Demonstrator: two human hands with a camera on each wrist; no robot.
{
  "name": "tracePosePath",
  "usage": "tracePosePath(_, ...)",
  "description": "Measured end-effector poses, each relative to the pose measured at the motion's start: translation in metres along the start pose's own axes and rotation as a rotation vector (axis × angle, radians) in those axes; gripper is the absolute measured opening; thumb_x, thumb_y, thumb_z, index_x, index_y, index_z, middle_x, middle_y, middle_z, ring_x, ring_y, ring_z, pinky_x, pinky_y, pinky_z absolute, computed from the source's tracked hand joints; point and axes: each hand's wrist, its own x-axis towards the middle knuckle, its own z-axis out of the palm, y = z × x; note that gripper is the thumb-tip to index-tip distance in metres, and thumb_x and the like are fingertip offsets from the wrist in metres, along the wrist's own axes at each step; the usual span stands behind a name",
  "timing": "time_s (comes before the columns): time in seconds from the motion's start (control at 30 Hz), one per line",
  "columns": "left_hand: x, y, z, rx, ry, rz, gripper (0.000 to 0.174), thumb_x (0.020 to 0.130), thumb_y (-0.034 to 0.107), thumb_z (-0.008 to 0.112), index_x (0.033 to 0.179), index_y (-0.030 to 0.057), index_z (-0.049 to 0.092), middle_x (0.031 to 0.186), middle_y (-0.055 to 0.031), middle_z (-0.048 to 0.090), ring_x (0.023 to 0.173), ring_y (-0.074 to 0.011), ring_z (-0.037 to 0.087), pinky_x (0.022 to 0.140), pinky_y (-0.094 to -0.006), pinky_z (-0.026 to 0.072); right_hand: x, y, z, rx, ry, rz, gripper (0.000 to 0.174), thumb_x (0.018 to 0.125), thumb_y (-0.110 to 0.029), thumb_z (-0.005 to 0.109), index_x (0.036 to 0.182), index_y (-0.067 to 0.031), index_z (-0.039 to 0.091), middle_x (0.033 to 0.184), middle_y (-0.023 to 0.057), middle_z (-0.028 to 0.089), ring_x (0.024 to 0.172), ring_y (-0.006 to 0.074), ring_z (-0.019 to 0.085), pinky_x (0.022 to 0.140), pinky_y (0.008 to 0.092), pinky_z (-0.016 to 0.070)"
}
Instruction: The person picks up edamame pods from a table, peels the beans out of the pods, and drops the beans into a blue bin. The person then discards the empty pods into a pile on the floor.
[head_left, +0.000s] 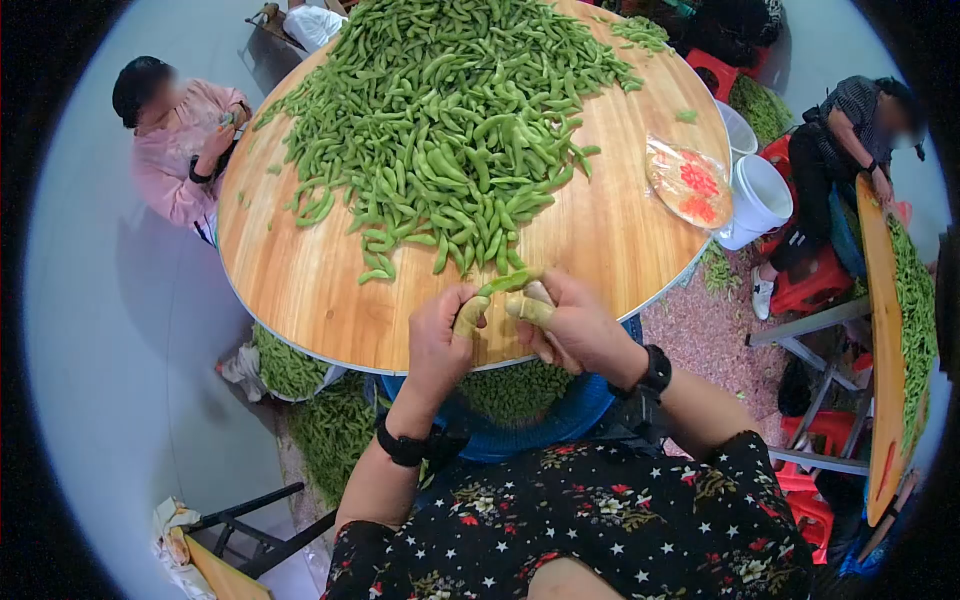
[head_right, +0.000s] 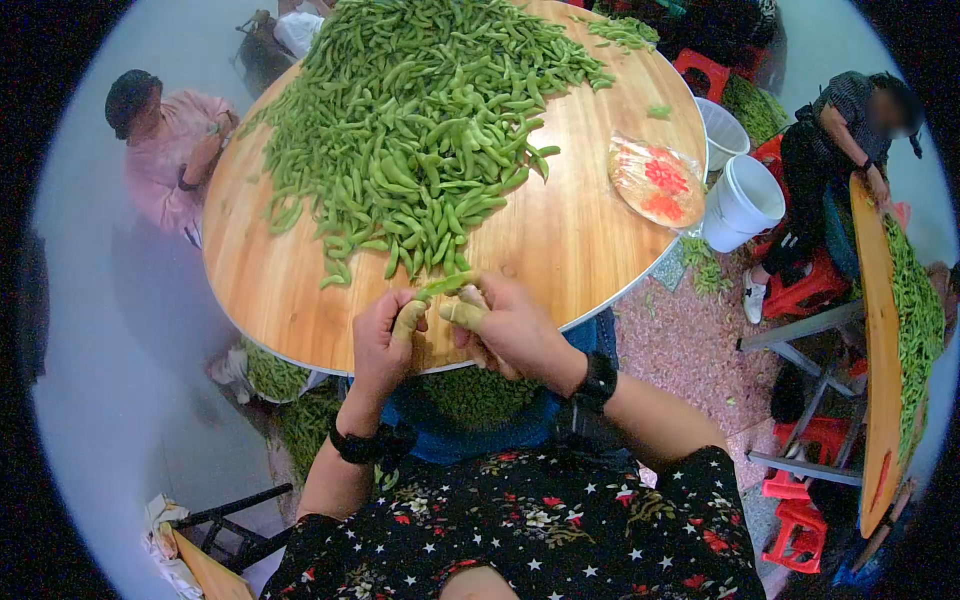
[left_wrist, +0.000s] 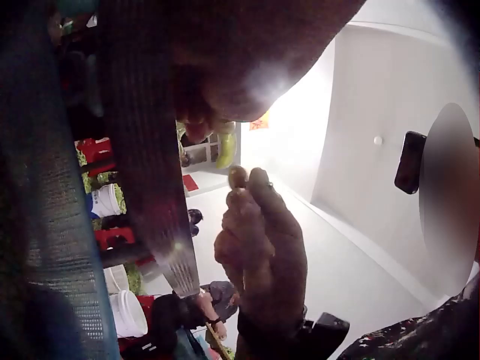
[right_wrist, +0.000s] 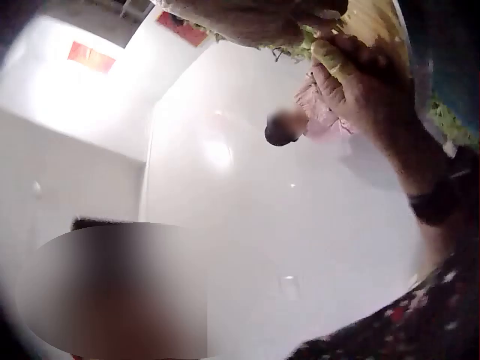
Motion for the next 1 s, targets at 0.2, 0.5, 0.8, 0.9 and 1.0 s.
tracePosePath(0.2,0.003,0.008,0.001,0.212,0.014,0.329,0.011,0.086,0.010,0.059,0.091,0.0009,0.060,0.074,-0.0146,0.059,0.065,-0.0269,0.060,0.056,-0.0320,0.0466,0.024,0.025,0.006,0.561,-0.164,-0.083,0.014,0.095,-0.023,0.052,0.098,-0.0095,0.053,0.070,0.0013,0.054,0.042,0.0083,0.045,0.034,0.0219,0.0331)
tracePosePath(0.5,0.019,0.032,-0.029,0.521,-0.369,0.617,0.008,0.074,0.004,0.058,0.079,0.0047,0.052,0.066,-0.0124,0.048,0.064,-0.0293,0.056,0.055,-0.0385,0.0466,0.025,0.015,-0.005,0.426,-0.283,0.115,0.014,0.094,-0.024,0.052,0.097,-0.0107,0.052,0.070,0.0002,0.052,0.042,0.0076,0.044,0.034,0.0212,0.0336)
tracePosePath(0.8,0.005,0.028,-0.021,-0.451,-0.341,-0.428,0.016,0.088,0.017,0.060,0.082,0.0022,0.060,0.066,-0.0122,0.057,0.056,-0.0265,0.053,0.053,-0.0298,0.0413,0.015,0.018,0.006,0.467,-0.263,-0.173,0.011,0.092,-0.019,0.056,0.096,-0.0092,0.051,0.071,0.0001,0.051,0.047,0.0063,0.046,0.038,0.0197,0.0350)
tracePosePath(0.9,-0.001,0.018,-0.009,-0.424,-0.245,-0.326,0.013,0.087,0.014,0.059,0.082,0.0013,0.060,0.066,-0.0137,0.056,0.057,-0.0300,0.054,0.054,-0.0334,0.0427,0.014,0.017,0.005,0.320,-0.191,-0.237,0.010,0.091,-0.018,0.056,0.094,-0.0092,0.052,0.068,-0.0004,0.052,0.047,0.0061,0.046,0.039,0.0204,0.0352)
tracePosePath(1.0,-0.005,0.033,-0.016,-0.032,-0.192,0.009,0.012,0.087,0.012,0.058,0.082,0.0012,0.059,0.067,-0.0142,0.056,0.060,-0.0309,0.056,0.055,-0.0350,0.0431,0.014,0.012,-0.002,0.010,-0.209,-0.260,0.008,0.091,-0.016,0.056,0.091,-0.0094,0.053,0.062,-0.0008,0.051,0.048,0.0062,0.047,0.040,0.0212,0.0362)
